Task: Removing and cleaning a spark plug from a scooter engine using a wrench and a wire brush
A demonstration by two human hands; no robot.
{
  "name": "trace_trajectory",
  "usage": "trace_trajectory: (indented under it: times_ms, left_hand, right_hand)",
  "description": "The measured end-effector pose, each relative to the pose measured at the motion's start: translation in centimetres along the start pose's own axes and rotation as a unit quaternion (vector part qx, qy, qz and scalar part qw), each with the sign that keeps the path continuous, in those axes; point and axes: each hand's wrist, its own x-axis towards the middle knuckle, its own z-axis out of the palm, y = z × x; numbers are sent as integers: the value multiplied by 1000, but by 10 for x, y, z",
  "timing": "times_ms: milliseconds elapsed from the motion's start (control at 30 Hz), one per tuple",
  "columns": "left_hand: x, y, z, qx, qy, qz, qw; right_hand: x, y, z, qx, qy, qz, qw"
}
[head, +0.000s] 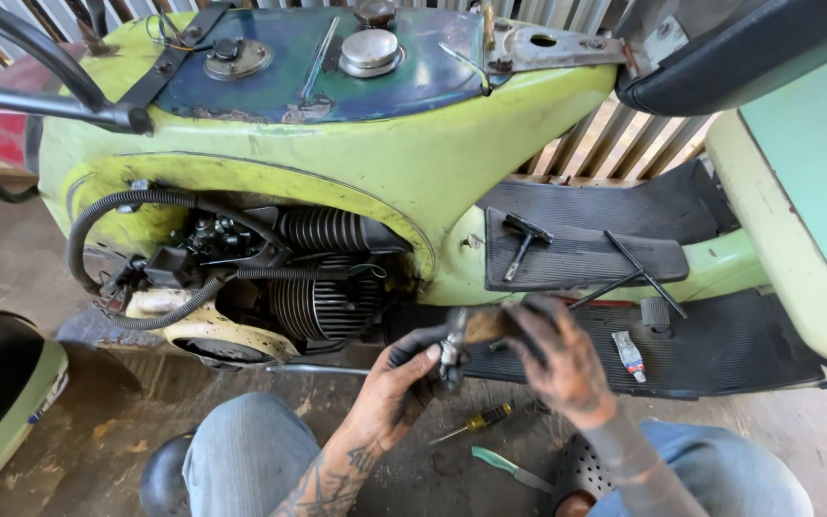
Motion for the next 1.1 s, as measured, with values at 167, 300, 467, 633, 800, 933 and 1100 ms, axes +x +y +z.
trace_trajectory:
  times_ms: [167, 300, 467, 633, 800, 933, 1100]
  left_hand:
    - [-1, 11, 7, 63, 48, 28, 996]
    - [-2, 7, 1, 82, 24, 18, 996]
    - [2, 10, 2, 103, 52, 37, 993]
    - [7, 5, -6, 119, 45, 43, 991]
    - [7, 15, 0, 173, 44, 31, 983]
    - [3, 18, 9, 232, 39, 36, 971]
    - [0, 15, 12, 255, 36, 67, 964]
  right_hand:
    - [13, 7, -13, -64, 17, 50, 997]
    - [11, -10, 6, -21, 13, -12, 1000]
    - [18, 12, -5, -104, 17, 75, 992]
    - [9, 1, 18, -18, 35, -16, 999]
    - [-4, 3, 11, -72, -10, 22, 997]
    - [6, -27, 6, -63, -32, 86, 994]
    - [-9, -22, 9, -102, -24, 83, 991]
